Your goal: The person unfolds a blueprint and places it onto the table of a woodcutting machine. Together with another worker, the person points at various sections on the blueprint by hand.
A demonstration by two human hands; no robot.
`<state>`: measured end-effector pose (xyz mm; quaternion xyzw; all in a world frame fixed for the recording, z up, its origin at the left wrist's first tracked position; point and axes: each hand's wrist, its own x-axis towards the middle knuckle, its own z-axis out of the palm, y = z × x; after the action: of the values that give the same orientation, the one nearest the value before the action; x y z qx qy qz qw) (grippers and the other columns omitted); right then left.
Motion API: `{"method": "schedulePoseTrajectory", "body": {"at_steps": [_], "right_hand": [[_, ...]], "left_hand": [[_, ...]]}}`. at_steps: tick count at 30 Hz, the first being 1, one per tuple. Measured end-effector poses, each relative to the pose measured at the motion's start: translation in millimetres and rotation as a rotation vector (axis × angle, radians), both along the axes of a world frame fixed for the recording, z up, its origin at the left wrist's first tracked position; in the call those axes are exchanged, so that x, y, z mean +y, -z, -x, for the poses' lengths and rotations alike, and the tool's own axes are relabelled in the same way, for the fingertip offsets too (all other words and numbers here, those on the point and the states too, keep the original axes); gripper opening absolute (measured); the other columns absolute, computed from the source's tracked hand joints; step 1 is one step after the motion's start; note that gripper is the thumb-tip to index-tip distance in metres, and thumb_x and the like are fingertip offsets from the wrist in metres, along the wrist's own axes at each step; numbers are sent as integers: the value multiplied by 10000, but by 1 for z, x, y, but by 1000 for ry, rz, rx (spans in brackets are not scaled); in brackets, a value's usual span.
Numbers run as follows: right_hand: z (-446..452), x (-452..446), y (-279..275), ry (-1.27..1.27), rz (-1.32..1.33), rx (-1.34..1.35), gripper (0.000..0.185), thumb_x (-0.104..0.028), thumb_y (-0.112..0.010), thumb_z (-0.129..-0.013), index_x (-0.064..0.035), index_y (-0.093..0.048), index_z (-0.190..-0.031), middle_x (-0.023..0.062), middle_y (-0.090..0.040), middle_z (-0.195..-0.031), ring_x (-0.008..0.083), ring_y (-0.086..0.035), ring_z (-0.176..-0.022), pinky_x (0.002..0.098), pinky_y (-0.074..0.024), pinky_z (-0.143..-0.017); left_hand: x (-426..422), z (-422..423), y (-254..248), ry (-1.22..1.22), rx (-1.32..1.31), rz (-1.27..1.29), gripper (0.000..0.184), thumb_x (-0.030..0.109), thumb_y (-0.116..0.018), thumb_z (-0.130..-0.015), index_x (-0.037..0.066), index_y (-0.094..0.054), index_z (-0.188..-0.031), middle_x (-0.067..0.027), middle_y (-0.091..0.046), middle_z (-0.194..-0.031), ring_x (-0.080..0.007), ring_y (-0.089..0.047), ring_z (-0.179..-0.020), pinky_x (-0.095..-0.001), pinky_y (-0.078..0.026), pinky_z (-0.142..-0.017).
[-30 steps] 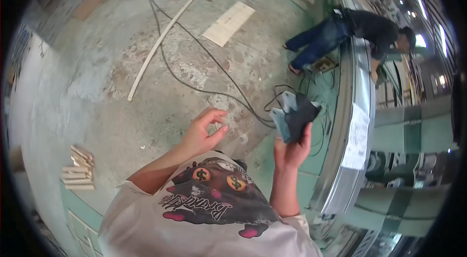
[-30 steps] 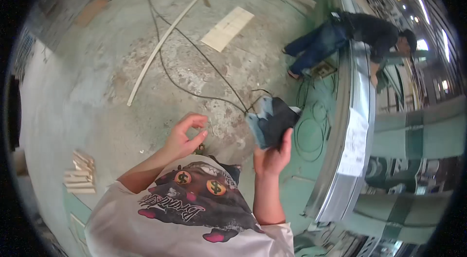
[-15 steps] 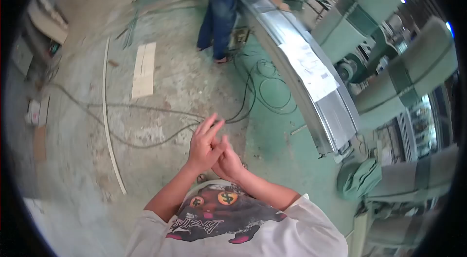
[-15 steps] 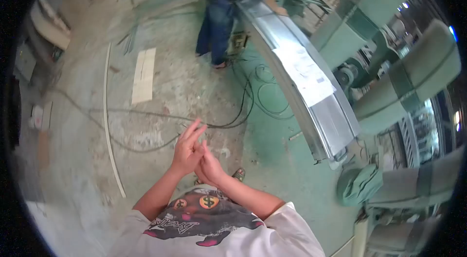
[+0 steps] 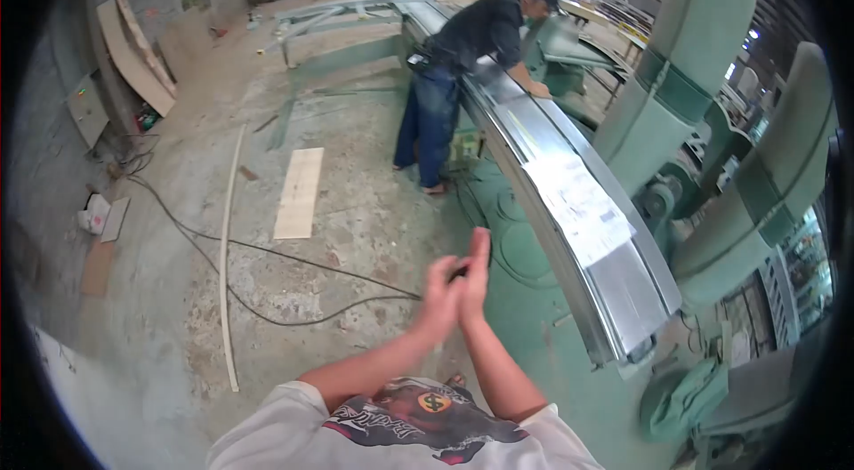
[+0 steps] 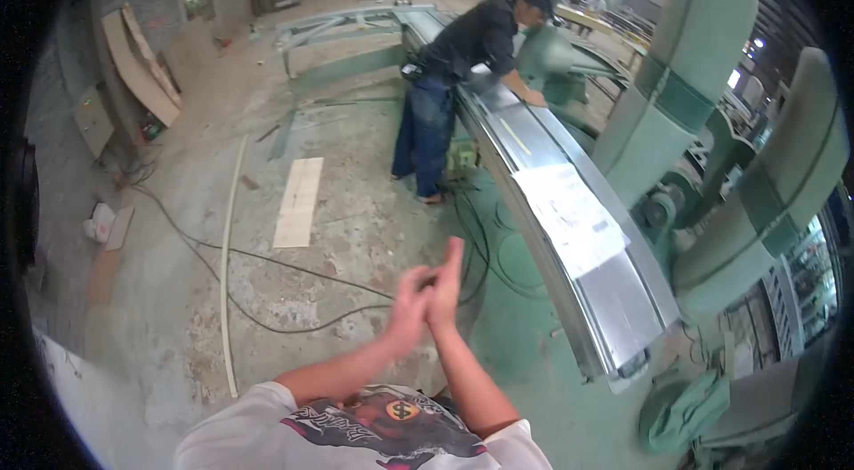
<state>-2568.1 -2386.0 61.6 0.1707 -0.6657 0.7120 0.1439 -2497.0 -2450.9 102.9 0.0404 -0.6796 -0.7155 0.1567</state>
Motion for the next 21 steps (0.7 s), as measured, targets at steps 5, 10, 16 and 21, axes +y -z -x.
{"method": "schedulePoseTrajectory", "body": {"at_steps": [5,10,16,21], "right_hand": [[43,20,25,-1251,1445,-42,841,-698,-278,-1136,-139,-181,-1757,101,-232,-1808,316,-254,-1652,451,-240,-1340],[-20,47,-48,-556,879,-619,876,-780,-255,-1092,-147,-336,-1693,53,-442,-1698,286,-433,-1555,472,-341,-1291],[-32,94,-43,-572,757,-661,1061,-867,-216,-1030,-15,-367,-1645,107,-453,-1670,263,-410,-1565,454,-286,-1314],[-39,144,-26,-622,281,-778,1035,-835,-283,-1050,13,-382,-1636,154,-483,-1636,279,-499,-1498,466,-359,-1277]], "left_hand": [[21,34,-27,258,287,147,586,144,-538,-1109,28,-384,-1661,-188,-442,-1706,-330,-369,-1610,-461,-237,-1328],[15,71,-32,293,279,624,600,315,-515,-1115,83,-442,-1664,-179,-424,-1726,-418,-254,-1654,-571,-98,-1356],[36,86,-2,255,303,632,293,301,-608,-1029,49,-688,-905,-179,-701,-883,-428,-679,-886,-501,-514,-796],[48,84,20,409,291,670,427,389,-601,-1018,65,-646,-743,-219,-659,-763,-473,-659,-758,-519,-507,-647]]}}
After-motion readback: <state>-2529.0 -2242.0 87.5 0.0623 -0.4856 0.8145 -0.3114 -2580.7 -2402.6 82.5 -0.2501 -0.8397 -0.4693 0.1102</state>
